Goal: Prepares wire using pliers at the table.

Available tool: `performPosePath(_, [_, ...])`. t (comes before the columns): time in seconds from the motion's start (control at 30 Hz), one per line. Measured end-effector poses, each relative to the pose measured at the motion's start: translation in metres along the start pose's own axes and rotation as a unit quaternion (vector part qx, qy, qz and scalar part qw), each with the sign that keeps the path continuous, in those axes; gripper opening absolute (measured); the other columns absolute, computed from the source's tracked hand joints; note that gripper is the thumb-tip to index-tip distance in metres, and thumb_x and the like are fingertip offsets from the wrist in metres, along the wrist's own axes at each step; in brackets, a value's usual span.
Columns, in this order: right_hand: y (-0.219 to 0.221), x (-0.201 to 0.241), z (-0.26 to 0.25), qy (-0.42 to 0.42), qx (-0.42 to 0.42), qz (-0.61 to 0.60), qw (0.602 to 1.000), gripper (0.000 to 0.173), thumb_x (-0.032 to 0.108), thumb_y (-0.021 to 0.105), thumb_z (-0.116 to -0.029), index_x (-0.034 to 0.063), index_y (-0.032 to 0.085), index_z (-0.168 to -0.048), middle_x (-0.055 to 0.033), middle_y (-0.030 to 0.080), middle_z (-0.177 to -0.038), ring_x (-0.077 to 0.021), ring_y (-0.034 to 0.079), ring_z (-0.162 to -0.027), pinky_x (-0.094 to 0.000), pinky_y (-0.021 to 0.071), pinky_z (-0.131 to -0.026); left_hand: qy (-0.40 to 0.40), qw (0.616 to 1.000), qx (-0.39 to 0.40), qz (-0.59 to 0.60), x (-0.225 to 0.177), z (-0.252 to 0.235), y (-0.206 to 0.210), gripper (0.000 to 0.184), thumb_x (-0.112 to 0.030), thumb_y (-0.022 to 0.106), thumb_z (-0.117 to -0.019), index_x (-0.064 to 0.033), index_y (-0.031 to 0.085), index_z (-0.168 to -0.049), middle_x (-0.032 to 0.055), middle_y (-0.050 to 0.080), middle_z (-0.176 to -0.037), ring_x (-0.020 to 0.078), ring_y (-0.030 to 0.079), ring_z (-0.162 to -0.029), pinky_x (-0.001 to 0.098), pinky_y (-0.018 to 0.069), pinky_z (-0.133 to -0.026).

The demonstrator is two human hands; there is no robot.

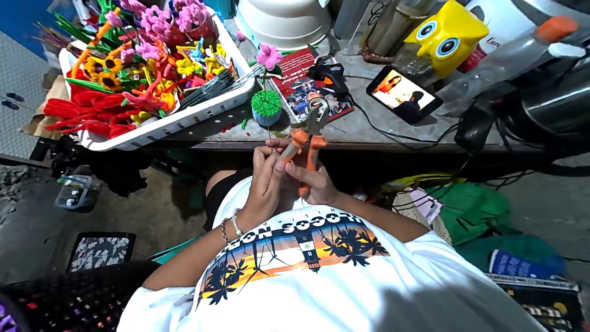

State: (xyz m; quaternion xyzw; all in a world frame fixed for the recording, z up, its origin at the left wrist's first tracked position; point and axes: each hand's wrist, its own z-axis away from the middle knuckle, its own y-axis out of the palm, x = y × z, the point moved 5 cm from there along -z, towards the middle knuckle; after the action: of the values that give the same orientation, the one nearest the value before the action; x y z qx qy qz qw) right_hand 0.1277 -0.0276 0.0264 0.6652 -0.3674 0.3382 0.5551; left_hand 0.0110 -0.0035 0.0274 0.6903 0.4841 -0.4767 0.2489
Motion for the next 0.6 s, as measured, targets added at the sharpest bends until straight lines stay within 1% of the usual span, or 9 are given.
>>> performPosePath(0.07, [0.001,0.003,0.000,0.003,0.000,-0.012,1.000,0.037,0.014,0.069,-0.0920,0.0098,0.061,-0.128,-0.0008,0.069,-0.120,-0.0094,0.066,-0.107,-0.0295,0.0558,-0.092,0.006,1.000,0.002,-0.014,-0.003,-0.002,-0.001,0.046,-0.040,0.037,-0.1110,-0.0050,0.064,-0.099,0.0060,0.047,-0.117,0.0104,0.047,-0.116,0.0252,0.0427,-0.100])
performPosePath(0.13, [0.002,0.004,0.002,0.008,-0.002,-0.010,1.000,0.031,0.009,0.068,-0.0908,0.0129,0.062,-0.121,0.0027,0.071,-0.108,-0.0043,0.067,-0.092,-0.0239,0.0567,-0.081,0.014,1.000,0.007,-0.024,-0.003,-0.003,-0.003,0.046,-0.039,0.037,-0.1113,-0.0046,0.064,-0.099,0.0063,0.046,-0.116,0.0109,0.045,-0.117,0.0257,0.0410,-0.101])
performPosePath(0.17, [0.001,0.004,0.003,0.012,0.004,-0.012,1.000,0.032,0.007,0.068,-0.0903,0.0126,0.062,-0.122,0.0023,0.071,-0.109,-0.0039,0.067,-0.089,-0.0229,0.0565,-0.079,0.012,0.999,0.012,-0.035,-0.002,-0.003,-0.003,0.045,-0.039,0.036,-0.1115,-0.0061,0.063,-0.098,0.0063,0.046,-0.118,0.0108,0.045,-0.118,0.0256,0.0414,-0.101])
performPosePath(0.27, [0.000,0.001,0.004,0.008,0.003,-0.007,1.000,0.030,0.007,0.067,-0.0914,0.0118,0.062,-0.121,0.0019,0.071,-0.108,-0.0026,0.066,-0.085,-0.0207,0.0562,-0.075,-0.027,0.998,0.035,-0.042,0.002,-0.002,-0.001,0.044,-0.038,0.035,-0.1112,-0.0054,0.063,-0.103,0.0075,0.043,-0.123,0.0097,0.044,-0.120,0.0239,0.0414,-0.100])
performPosePath(0.33, [0.001,0.000,0.004,-0.012,0.015,0.001,1.000,0.032,0.012,0.065,-0.0955,0.0100,0.062,-0.127,-0.0010,0.070,-0.118,-0.0072,0.067,-0.101,-0.0267,0.0560,-0.089,-0.058,0.995,0.060,-0.046,0.004,0.001,0.002,0.042,-0.037,0.034,-0.1110,-0.0060,0.064,-0.111,0.0101,0.043,-0.130,0.0102,0.046,-0.124,0.0253,0.0439,-0.102])
performPosePath(0.37, [0.001,-0.001,0.004,-0.017,0.011,0.009,1.000,0.031,0.014,0.066,-0.0964,0.0105,0.061,-0.127,-0.0009,0.070,-0.118,-0.0080,0.067,-0.103,-0.0281,0.0559,-0.091,-0.069,0.994,0.068,-0.044,0.004,0.002,0.003,0.043,-0.037,0.034,-0.1110,-0.0063,0.065,-0.113,0.0106,0.044,-0.131,0.0110,0.045,-0.125,0.0265,0.0437,-0.103])
performPosePath(0.47, [-0.001,0.000,0.003,-0.003,-0.022,0.025,0.999,0.027,0.015,0.065,-0.0969,0.0121,0.059,-0.123,0.0013,0.071,-0.110,-0.0071,0.068,-0.101,-0.0280,0.0564,-0.090,-0.084,0.993,0.076,-0.043,0.004,0.000,0.000,0.048,-0.041,0.031,-0.1111,-0.0077,0.064,-0.102,0.0090,0.045,-0.130,0.0104,0.044,-0.127,0.0276,0.0419,-0.106])
performPosePath(0.5, [-0.002,0.001,0.003,0.007,-0.036,0.027,0.999,0.025,0.012,0.064,-0.0965,0.0120,0.061,-0.121,0.0018,0.072,-0.107,-0.0060,0.068,-0.097,-0.0262,0.0566,-0.088,-0.090,0.991,0.088,-0.049,0.004,-0.001,-0.003,0.049,-0.043,0.029,-0.1109,-0.0082,0.064,-0.103,0.0089,0.044,-0.130,0.0104,0.044,-0.128,0.0281,0.0425,-0.106])
performPosePath(0.6, [-0.011,0.000,0.004,0.038,-0.069,0.057,0.995,0.017,0.012,0.062,-0.0973,0.0103,0.058,-0.114,0.0022,0.066,-0.095,-0.0019,0.061,-0.074,-0.0185,0.0529,-0.069,-0.111,0.981,0.141,-0.078,0.003,-0.003,-0.015,0.045,-0.038,0.030,-0.1104,-0.0078,0.064,-0.111,0.0085,0.050,-0.125,0.0130,0.050,-0.122,0.0311,0.0447,-0.104])
